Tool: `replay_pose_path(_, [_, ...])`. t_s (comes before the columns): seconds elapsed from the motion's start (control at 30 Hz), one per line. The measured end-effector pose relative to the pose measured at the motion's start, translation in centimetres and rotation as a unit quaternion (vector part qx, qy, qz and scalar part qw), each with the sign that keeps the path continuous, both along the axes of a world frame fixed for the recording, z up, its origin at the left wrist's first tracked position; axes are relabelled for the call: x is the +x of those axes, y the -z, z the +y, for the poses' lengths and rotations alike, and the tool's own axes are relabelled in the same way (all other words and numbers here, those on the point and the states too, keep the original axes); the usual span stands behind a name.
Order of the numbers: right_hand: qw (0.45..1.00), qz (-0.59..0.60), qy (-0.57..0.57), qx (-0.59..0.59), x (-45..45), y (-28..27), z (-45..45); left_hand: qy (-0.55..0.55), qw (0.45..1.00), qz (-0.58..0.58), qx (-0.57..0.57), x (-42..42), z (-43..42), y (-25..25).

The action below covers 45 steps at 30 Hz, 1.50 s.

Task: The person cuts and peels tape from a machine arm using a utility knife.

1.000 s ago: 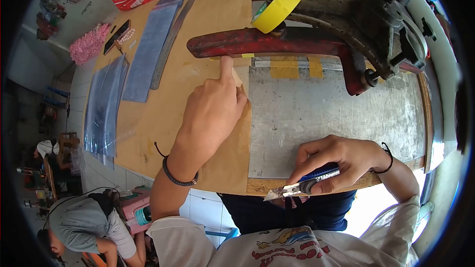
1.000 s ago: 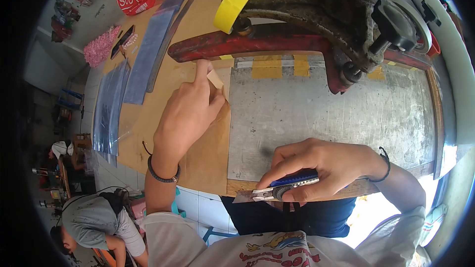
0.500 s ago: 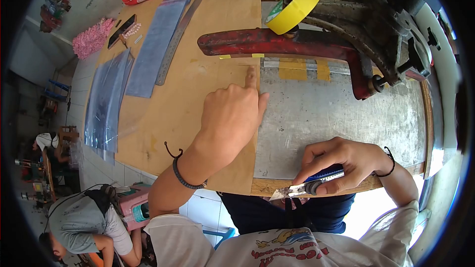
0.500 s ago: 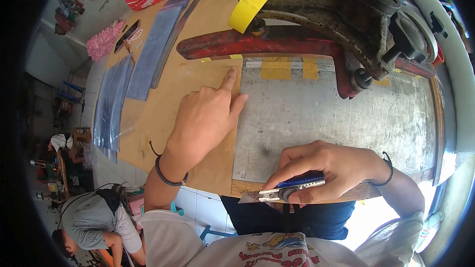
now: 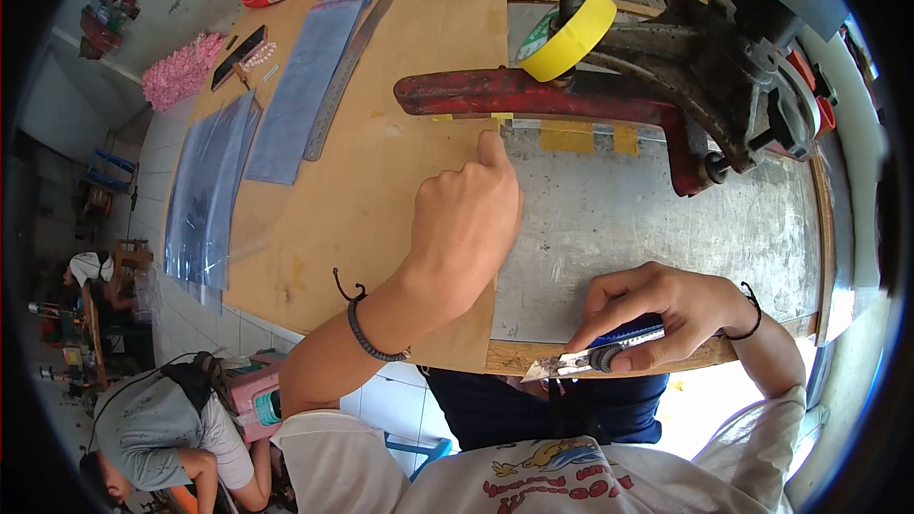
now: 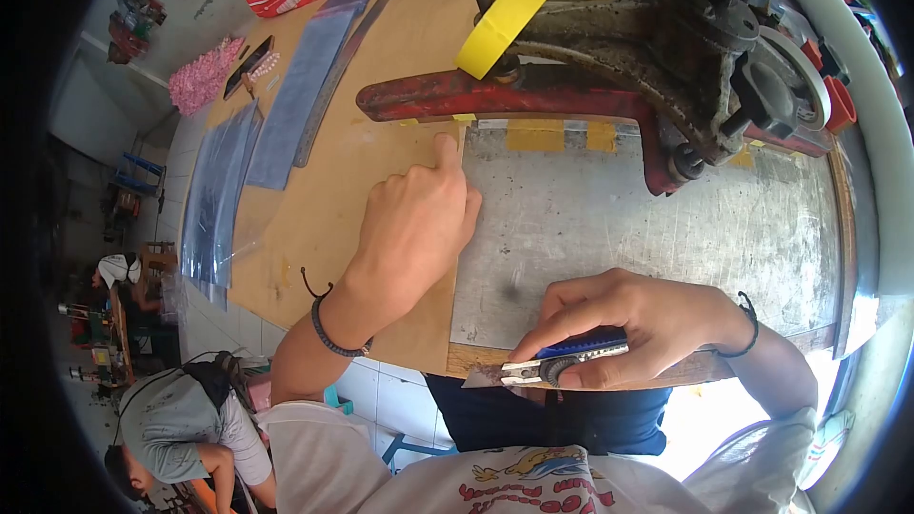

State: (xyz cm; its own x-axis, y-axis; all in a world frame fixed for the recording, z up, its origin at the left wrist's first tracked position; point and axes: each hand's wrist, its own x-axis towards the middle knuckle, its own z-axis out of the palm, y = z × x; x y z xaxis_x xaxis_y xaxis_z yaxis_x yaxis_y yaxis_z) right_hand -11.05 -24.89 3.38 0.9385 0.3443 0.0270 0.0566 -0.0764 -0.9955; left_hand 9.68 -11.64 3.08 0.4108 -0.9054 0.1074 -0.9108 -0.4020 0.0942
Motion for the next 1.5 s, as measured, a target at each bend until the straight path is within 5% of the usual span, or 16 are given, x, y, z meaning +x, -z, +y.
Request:
replay_pose_path(0.77, [1.000, -0.022, 0.001, 0.005, 0.0, 0.5, -0.1, -0.099, 0.989, 0.089, 0.061, 2.7, 0.9, -3.9])
replay_pose_path(0.87, [1.000, -0.025, 0.000, 0.005, 0.1, 0.6, -0.1, -0.067, 0.993, 0.094, 0.019, 3.2, 1.2, -3.4])
replay_pose_path(1.27, [1.000, -0.018, 0.001, -0.004, 0.2, 0.1, 0.0, 0.040, 0.975, 0.121, 0.181, 1.1, 1.4, -4.3])
replay_pose_path(1.5, [0.995, -0.016, 0.030, -0.091, 0.5, -1.7, 0.8, 0.084, 0.979, 0.119, 0.144, 1.9, 2.0, -3.3])
